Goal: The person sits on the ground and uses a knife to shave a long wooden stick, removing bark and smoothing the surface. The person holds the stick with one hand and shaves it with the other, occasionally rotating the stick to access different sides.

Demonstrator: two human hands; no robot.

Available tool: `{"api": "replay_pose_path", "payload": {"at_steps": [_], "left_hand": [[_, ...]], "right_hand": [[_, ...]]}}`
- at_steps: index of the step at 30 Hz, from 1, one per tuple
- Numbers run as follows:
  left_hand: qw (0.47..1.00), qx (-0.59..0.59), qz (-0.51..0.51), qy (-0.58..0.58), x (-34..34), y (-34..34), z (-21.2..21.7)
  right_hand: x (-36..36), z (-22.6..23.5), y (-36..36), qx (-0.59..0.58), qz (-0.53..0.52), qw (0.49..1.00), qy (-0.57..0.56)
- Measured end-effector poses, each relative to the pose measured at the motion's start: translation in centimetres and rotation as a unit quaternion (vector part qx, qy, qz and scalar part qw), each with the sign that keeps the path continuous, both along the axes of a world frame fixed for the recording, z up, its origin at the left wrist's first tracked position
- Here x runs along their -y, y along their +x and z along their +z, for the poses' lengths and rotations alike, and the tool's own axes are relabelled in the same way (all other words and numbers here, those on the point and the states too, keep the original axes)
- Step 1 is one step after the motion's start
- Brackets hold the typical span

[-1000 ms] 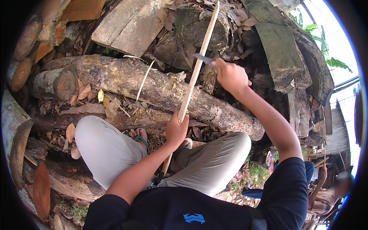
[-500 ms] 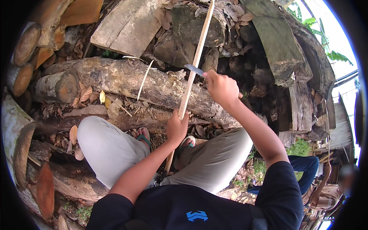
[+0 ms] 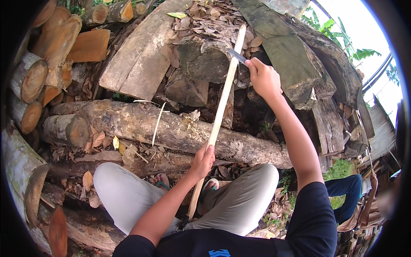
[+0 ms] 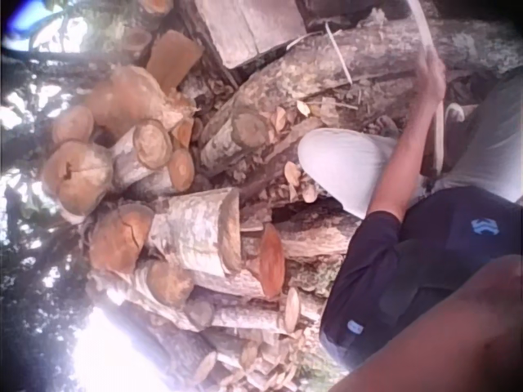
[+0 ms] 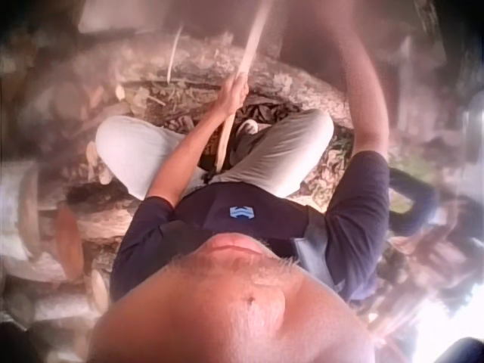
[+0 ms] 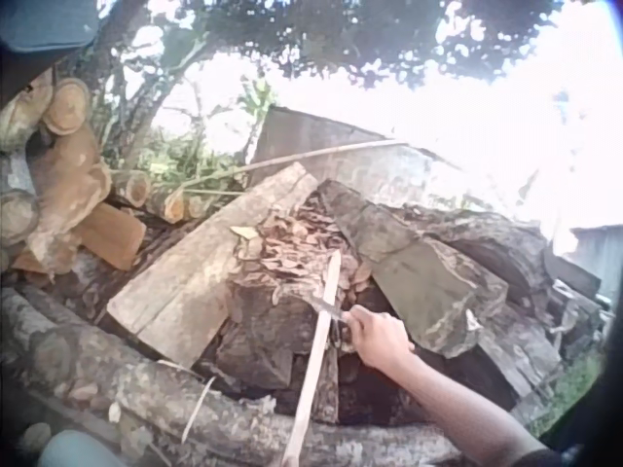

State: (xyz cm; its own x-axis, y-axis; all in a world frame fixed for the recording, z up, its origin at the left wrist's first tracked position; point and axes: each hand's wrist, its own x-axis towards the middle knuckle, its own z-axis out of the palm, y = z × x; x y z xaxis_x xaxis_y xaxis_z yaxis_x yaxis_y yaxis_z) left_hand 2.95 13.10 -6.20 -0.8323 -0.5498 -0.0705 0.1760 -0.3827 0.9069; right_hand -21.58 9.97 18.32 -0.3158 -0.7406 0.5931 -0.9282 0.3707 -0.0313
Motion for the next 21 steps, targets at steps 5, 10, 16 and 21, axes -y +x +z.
{"api": "replay_pose_path", "payload": {"at_steps": [5,10,16,21], "left_hand": [[0.991,-0.054,-0.073,0.097,0.4,-0.3,-0.9],[0.996,-0.032,-0.012,0.078,2.3,-0.7,-3.7],[0.995,-0.052,-0.031,0.075,2.3,-1.3,-3.8],[0.997,-0.031,0.003,0.066,2.4,-0.3,-3.3]], "right_hand": [[4.2,4.0,-5.5,-0.017,-0.007,0.999,0.039],[5.5,-0.5,1.1,-0.06,0.031,0.959,0.277],[9.2,1.5,-4.6,-0.101,-0.056,0.987,0.112],[8.4,-0.4,-0.7,-0.125,0.013,0.964,0.236]]}}
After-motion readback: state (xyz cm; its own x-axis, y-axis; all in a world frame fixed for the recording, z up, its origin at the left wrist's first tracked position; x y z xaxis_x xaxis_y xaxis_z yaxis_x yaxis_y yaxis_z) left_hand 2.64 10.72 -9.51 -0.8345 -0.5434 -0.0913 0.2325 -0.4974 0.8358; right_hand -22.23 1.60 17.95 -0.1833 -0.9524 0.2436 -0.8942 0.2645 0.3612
